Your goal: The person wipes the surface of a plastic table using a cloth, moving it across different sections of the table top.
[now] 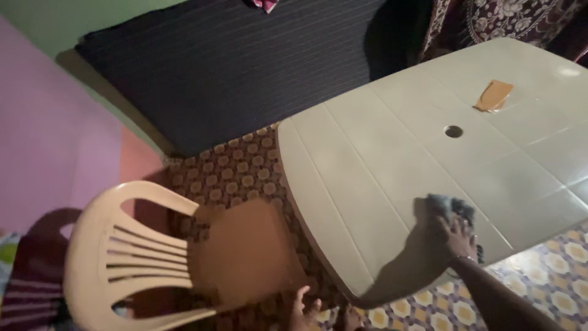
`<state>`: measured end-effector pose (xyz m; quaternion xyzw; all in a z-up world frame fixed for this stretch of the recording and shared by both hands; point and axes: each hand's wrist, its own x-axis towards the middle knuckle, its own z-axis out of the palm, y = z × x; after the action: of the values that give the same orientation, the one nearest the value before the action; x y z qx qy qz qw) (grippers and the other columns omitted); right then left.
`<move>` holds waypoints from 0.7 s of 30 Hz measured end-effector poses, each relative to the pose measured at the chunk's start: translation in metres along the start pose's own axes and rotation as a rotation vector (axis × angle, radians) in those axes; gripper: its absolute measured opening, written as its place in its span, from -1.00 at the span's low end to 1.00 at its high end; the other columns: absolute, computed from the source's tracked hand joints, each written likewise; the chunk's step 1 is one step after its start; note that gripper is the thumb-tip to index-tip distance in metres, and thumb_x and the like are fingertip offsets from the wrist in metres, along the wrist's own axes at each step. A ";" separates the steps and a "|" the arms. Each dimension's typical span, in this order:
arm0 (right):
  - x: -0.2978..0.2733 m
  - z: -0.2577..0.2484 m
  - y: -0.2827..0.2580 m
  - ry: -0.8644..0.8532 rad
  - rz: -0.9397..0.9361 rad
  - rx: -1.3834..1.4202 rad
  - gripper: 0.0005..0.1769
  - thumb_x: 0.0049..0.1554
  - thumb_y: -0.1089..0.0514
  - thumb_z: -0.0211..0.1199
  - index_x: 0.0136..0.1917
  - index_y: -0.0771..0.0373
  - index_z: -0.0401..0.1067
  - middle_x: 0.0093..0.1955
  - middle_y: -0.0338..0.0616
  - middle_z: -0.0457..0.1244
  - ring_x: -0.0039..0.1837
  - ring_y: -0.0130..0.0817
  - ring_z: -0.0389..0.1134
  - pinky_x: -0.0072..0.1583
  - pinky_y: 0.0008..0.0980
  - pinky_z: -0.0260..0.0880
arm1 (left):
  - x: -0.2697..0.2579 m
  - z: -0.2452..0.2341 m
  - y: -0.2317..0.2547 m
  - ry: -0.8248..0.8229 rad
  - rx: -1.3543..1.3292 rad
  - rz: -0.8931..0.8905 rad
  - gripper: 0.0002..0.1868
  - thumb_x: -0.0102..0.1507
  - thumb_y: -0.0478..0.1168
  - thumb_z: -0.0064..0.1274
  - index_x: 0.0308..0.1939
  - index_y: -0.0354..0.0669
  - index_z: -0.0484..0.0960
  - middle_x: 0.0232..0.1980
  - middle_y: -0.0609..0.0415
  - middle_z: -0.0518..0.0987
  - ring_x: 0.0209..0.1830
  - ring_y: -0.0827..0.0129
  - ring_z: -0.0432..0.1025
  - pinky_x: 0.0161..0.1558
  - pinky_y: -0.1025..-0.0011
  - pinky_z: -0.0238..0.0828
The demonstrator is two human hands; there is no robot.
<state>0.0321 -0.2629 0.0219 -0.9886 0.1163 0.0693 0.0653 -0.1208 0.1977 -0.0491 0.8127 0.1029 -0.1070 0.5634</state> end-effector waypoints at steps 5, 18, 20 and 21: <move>0.036 0.029 -0.076 0.004 0.395 0.319 -0.16 0.22 -0.42 0.00 0.64 -0.23 -0.14 0.74 -0.01 -0.41 0.71 0.07 -0.51 0.56 0.28 -0.44 | 0.029 -0.034 0.003 -0.047 0.034 -0.101 -0.09 0.12 0.40 0.18 0.40 0.01 0.42 0.38 -0.07 0.44 0.39 0.12 0.31 0.34 0.12 0.24; -0.052 -0.048 -0.309 -0.345 -0.461 0.109 -0.28 0.19 -0.07 0.21 0.56 -0.19 0.03 0.70 0.01 -0.40 0.68 0.14 -0.49 0.54 0.32 -0.45 | 0.127 -0.249 0.023 0.137 0.896 0.154 -0.26 0.18 0.31 0.12 0.26 -0.09 0.56 0.20 -0.12 0.57 0.26 0.04 0.44 0.27 0.05 0.39; -0.055 -0.057 -0.308 -0.361 -0.421 0.050 -0.26 0.16 -0.05 0.23 0.55 -0.20 0.04 0.70 -0.05 -0.35 0.69 0.10 -0.43 0.55 0.27 -0.34 | 0.136 -0.336 0.047 0.264 1.194 0.013 -0.29 0.20 0.30 0.10 0.24 -0.11 0.57 0.19 -0.12 0.58 0.26 0.03 0.44 0.27 0.04 0.39; -0.055 -0.061 -0.313 -0.369 -0.390 0.001 -0.23 0.13 -0.03 0.26 0.54 -0.21 0.05 0.71 -0.11 -0.30 0.70 0.05 -0.38 0.55 0.21 -0.23 | 0.136 -0.377 0.062 0.313 1.289 -0.060 -0.30 0.21 0.29 0.10 0.23 -0.12 0.58 0.18 -0.13 0.58 0.25 0.02 0.44 0.27 0.03 0.40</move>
<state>0.0610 0.0421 0.1253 -0.9630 -0.0903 0.2344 0.0978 0.0487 0.5364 0.0964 0.9898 0.1214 -0.0433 -0.0605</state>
